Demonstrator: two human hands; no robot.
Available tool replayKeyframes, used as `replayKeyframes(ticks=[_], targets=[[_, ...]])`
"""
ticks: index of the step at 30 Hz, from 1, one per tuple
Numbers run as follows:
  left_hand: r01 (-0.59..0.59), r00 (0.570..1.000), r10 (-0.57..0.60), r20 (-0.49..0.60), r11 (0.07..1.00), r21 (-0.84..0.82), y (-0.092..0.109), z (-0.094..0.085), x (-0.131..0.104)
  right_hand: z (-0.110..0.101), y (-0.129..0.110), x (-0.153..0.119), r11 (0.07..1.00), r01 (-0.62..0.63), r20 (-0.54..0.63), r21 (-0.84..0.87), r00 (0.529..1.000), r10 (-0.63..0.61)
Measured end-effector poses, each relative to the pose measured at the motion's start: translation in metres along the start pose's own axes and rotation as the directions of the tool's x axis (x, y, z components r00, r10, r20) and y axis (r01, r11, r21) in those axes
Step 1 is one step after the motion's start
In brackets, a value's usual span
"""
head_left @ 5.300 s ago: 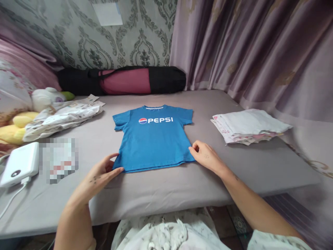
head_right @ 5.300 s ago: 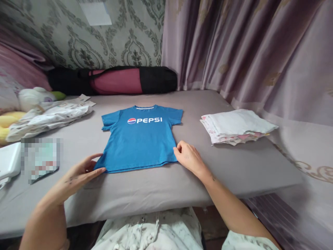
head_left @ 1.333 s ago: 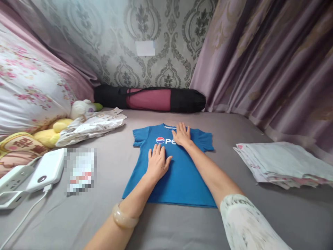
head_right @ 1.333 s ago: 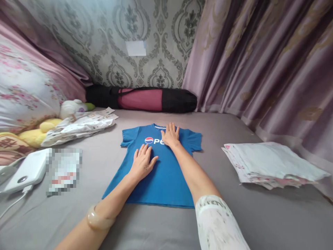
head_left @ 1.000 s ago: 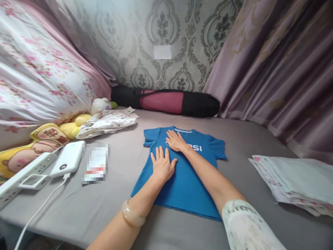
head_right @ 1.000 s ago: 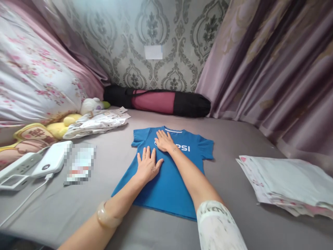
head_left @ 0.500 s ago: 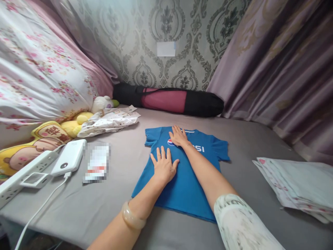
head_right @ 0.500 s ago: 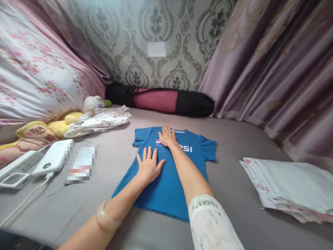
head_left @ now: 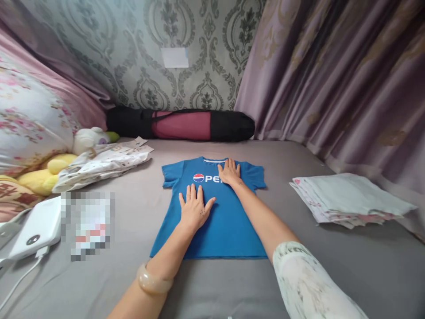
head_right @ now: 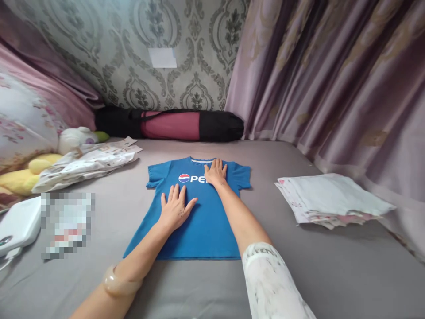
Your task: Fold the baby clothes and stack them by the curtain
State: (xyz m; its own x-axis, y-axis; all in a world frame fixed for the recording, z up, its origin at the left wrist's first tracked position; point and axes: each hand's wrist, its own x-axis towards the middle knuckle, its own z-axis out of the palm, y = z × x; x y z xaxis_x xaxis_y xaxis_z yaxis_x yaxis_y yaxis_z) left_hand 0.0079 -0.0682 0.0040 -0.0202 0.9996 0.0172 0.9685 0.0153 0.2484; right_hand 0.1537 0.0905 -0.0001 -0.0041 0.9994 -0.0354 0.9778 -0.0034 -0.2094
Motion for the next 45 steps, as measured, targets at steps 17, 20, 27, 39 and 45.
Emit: replayKeyframes(ticks=[17,20,27,39,45], targets=[[-0.167,0.986,0.165,0.030,0.984,0.066,0.006,0.005,-0.006,-0.022,0.050,-0.138,0.924,0.375,0.182,0.070,0.906,-0.381],[-0.288,0.957,0.284,0.060,0.954,0.087,0.017,0.008,-0.017,-0.024,0.061,-0.177,0.904,0.422,0.187,0.071,0.884,-0.428],[-0.595,0.797,0.581,0.166,0.802,0.050,0.033,0.002,-0.046,-0.029,0.085,-0.230,0.895,0.440,0.093,0.070,0.891,-0.445],[-0.788,0.553,0.793,0.255,0.598,-0.150,0.040,-0.009,-0.041,-0.024,0.120,-0.263,0.992,0.107,-0.099,-0.063,0.989,-0.112],[-0.796,0.506,0.850,0.148,0.526,-0.299,0.074,-0.008,-0.009,-0.025,0.120,-0.271,0.996,0.075,-0.178,-0.039,0.981,-0.081]])
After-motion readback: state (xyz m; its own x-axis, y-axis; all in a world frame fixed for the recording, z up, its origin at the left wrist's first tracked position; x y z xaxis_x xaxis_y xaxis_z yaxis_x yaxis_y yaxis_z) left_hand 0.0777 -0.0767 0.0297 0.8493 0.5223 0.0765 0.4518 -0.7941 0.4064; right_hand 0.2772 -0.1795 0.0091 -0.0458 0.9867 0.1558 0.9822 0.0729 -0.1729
